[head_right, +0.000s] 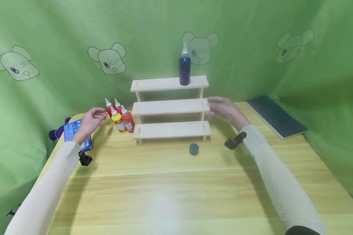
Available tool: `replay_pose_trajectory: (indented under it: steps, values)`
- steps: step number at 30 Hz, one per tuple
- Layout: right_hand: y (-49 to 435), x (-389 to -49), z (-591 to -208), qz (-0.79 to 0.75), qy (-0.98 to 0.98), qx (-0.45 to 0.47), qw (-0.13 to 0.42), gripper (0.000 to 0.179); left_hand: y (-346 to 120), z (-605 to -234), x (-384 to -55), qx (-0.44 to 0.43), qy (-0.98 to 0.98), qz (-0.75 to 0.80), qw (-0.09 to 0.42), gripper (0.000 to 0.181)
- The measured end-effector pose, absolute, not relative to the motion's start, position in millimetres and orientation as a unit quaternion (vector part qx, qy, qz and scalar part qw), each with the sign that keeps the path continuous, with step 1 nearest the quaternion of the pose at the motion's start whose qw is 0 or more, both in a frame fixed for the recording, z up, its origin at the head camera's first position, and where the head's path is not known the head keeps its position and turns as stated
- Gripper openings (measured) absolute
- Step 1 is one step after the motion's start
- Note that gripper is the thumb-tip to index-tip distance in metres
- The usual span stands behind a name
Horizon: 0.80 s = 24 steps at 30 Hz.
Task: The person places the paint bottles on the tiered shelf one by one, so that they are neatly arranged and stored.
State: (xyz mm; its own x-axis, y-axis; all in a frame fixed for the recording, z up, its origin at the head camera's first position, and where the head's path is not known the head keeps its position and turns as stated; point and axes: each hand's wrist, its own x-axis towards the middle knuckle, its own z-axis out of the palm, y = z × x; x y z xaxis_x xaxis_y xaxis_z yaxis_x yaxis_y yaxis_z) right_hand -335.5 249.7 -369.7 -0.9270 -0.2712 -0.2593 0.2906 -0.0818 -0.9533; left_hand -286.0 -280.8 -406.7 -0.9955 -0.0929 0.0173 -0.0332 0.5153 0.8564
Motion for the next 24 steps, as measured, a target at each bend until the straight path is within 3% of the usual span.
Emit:
replay_pose_trajectory:
  steps: [14, 24]
  values:
    - [253, -338, -373, -0.708, 0.682, 0.0, 0.184, 0.054, -272, -420, -292, 0.029, -0.842, -0.539, 0.006, 0.072]
    - [253, -339, -373, -0.7, 0.689, 0.001, 0.186, 0.056, -270, -435, -304, 0.018, -0.846, -0.532, -0.002, 0.067]
